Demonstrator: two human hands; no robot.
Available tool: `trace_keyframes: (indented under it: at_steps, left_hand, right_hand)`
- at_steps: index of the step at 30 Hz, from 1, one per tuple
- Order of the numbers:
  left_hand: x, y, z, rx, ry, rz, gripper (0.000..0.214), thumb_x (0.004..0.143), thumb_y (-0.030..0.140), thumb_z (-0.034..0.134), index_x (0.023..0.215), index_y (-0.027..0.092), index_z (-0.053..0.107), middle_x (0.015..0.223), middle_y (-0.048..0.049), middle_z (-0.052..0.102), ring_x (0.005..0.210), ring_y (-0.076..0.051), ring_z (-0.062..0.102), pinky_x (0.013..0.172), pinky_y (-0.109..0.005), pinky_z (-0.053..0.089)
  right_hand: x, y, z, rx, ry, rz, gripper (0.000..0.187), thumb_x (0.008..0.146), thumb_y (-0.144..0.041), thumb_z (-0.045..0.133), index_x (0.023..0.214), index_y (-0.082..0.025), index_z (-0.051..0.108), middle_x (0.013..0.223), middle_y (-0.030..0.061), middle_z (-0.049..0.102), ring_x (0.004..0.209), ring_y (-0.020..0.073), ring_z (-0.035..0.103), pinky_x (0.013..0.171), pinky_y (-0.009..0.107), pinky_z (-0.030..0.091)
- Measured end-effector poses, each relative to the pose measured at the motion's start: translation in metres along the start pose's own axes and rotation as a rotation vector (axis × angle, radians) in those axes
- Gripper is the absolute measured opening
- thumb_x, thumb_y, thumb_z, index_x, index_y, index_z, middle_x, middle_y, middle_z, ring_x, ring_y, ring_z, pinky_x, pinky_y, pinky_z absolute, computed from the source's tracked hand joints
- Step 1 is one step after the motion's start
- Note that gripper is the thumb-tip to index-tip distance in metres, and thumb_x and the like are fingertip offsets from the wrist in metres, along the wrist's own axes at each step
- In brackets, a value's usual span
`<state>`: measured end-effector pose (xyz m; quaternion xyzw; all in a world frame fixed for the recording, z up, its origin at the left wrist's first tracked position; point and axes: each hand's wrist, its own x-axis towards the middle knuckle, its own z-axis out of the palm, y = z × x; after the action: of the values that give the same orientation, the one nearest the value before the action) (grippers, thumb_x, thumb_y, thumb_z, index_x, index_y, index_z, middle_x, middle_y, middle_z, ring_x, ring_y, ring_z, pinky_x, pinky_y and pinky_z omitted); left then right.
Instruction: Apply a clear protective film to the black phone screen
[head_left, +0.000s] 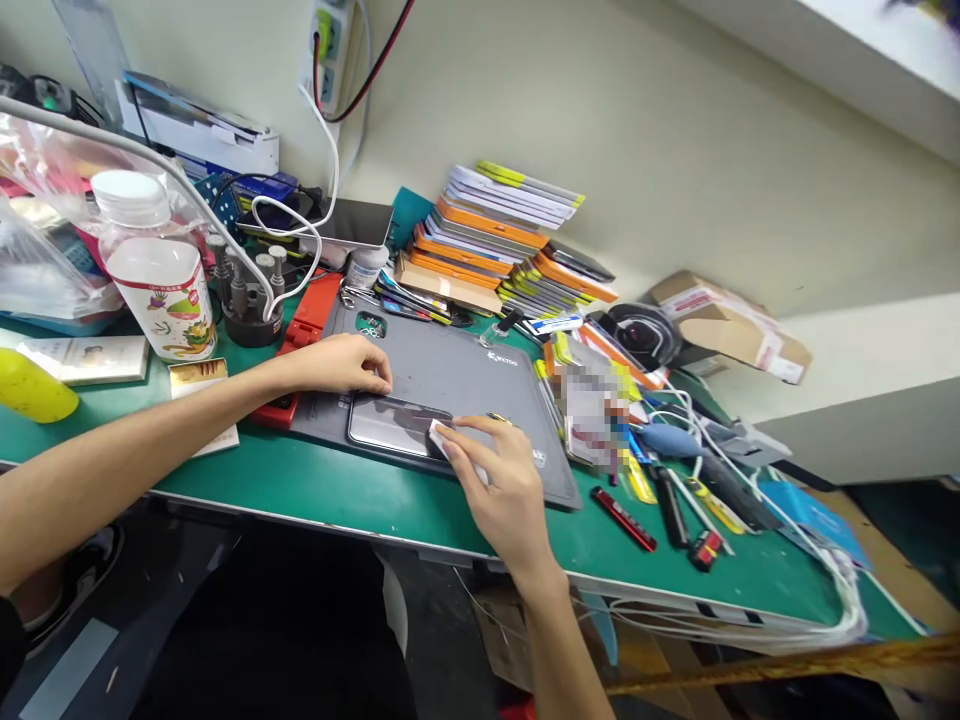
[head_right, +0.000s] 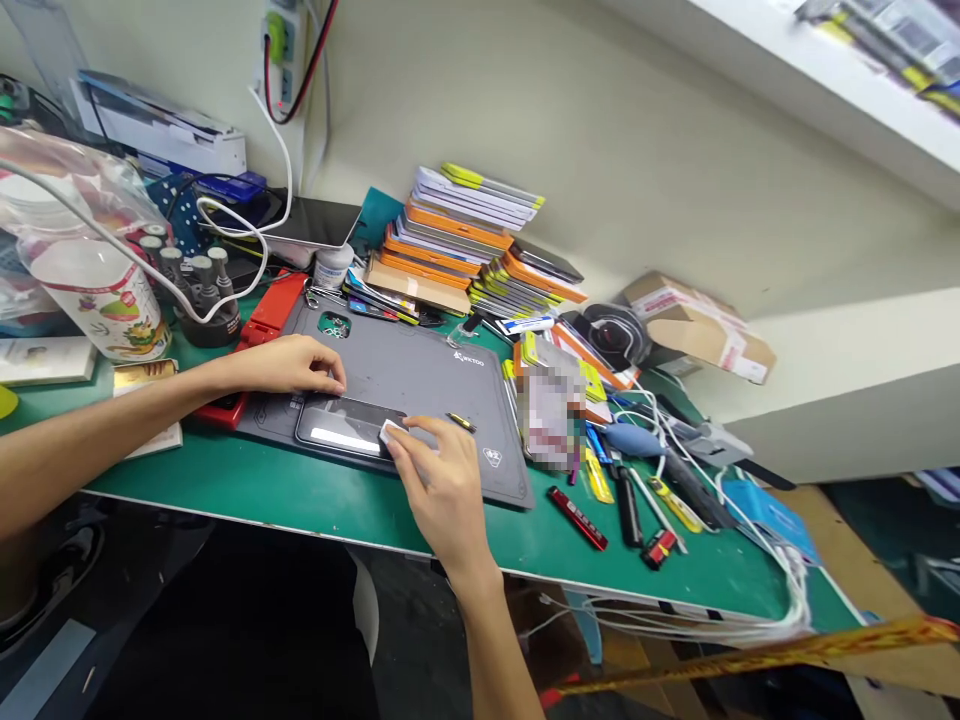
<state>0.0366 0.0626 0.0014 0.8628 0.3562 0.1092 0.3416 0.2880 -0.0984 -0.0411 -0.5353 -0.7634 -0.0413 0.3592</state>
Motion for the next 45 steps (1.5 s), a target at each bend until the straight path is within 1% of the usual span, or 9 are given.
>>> trace_keyframes:
  at_steps: [4, 9, 13, 18, 22, 28, 37, 41, 45]
  left_hand:
    - [0.003, -0.005, 0.002, -0.059, 0.047, -0.012, 0.029, 0.096, 0.038, 0.06, 0.101, 0.02, 0.082, 0.093, -0.0022, 0.079, 0.076, -0.014, 0.064, 0.069, -0.025, 0.039]
    - [0.006, -0.007, 0.004, -0.103, 0.074, 0.028, 0.038, 0.103, 0.04, 0.05, 0.1, 0.02, 0.082, 0.104, -0.0035, 0.08, 0.089, -0.015, 0.068, 0.081, -0.025, 0.042]
    - [0.005, -0.004, 0.003, -0.103, 0.059, 0.034, 0.04, 0.104, 0.041, 0.048, 0.099, 0.02, 0.082, 0.109, -0.0034, 0.08, 0.095, -0.016, 0.069, 0.086, -0.024, 0.043]
    - [0.004, -0.001, 0.001, -0.073, 0.054, 0.012, 0.04, 0.103, 0.041, 0.049, 0.1, 0.019, 0.082, 0.099, -0.0041, 0.08, 0.085, -0.015, 0.068, 0.081, -0.025, 0.043]
    - [0.004, -0.001, 0.002, -0.062, 0.052, 0.0, 0.04, 0.103, 0.042, 0.049, 0.101, 0.019, 0.082, 0.095, -0.0035, 0.079, 0.08, -0.015, 0.065, 0.079, -0.026, 0.043]
    - [0.005, -0.002, 0.003, -0.1, 0.055, 0.022, 0.038, 0.102, 0.038, 0.05, 0.098, 0.02, 0.082, 0.108, -0.0037, 0.08, 0.094, -0.016, 0.069, 0.084, -0.025, 0.043]
    - [0.005, 0.004, -0.002, -0.03, 0.065, -0.014, 0.039, 0.1, 0.038, 0.049, 0.1, 0.018, 0.082, 0.088, -0.003, 0.076, 0.073, -0.014, 0.061, 0.07, -0.025, 0.039]
    - [0.005, 0.005, -0.001, -0.052, 0.055, -0.03, 0.039, 0.101, 0.041, 0.05, 0.1, 0.02, 0.083, 0.075, -0.0018, 0.071, 0.066, -0.014, 0.057, 0.069, -0.026, 0.039]
    - [0.004, 0.006, 0.001, -0.068, 0.057, -0.053, 0.038, 0.102, 0.039, 0.051, 0.101, 0.02, 0.083, 0.058, 0.0011, 0.057, 0.055, -0.012, 0.048, 0.066, -0.028, 0.037]
  right_hand:
    - [-0.013, 0.008, -0.006, 0.006, -0.059, -0.071, 0.035, 0.109, -0.025, 0.052, 0.14, -0.03, 0.068, 0.133, 0.0085, 0.071, 0.124, 0.0268, 0.064, 0.106, 0.05, 0.05]
    - [-0.014, 0.019, -0.012, 0.004, -0.277, -0.218, 0.046, 0.111, -0.029, 0.045, 0.157, -0.031, 0.05, 0.147, 0.0061, 0.066, 0.142, 0.0271, 0.055, 0.122, 0.059, 0.04]
    - [0.009, 0.011, 0.0, 0.031, -0.333, -0.259, 0.043, 0.112, -0.03, 0.044, 0.154, -0.032, 0.054, 0.144, 0.0035, 0.069, 0.147, 0.0256, 0.052, 0.126, 0.061, 0.035]
    - [0.037, -0.008, 0.017, 0.07, -0.384, -0.282, 0.04, 0.111, -0.032, 0.046, 0.149, -0.027, 0.06, 0.145, 0.0035, 0.069, 0.146, 0.0245, 0.053, 0.13, 0.059, 0.032]
    - [0.035, -0.001, 0.009, 0.038, -0.363, -0.3, 0.037, 0.111, -0.031, 0.048, 0.143, -0.025, 0.064, 0.14, 0.0028, 0.072, 0.143, 0.0264, 0.056, 0.129, 0.061, 0.031]
    - [0.016, 0.022, -0.012, 0.002, -0.308, -0.305, 0.038, 0.108, -0.025, 0.052, 0.144, -0.029, 0.064, 0.134, 0.0026, 0.075, 0.137, 0.0269, 0.061, 0.124, 0.062, 0.039]
    - [0.046, -0.022, 0.021, 0.038, -0.352, -0.348, 0.038, 0.11, -0.032, 0.05, 0.141, -0.018, 0.067, 0.138, 0.009, 0.073, 0.136, 0.0261, 0.061, 0.128, 0.057, 0.037]
    - [0.018, 0.003, -0.003, 0.052, -0.316, -0.308, 0.041, 0.11, -0.027, 0.049, 0.149, -0.031, 0.06, 0.139, 0.0034, 0.073, 0.139, 0.0252, 0.06, 0.126, 0.062, 0.039]
    - [-0.008, 0.028, -0.024, 0.035, -0.273, -0.311, 0.051, 0.107, -0.02, 0.052, 0.156, -0.034, 0.052, 0.139, 0.0026, 0.073, 0.137, 0.0266, 0.061, 0.123, 0.063, 0.041]
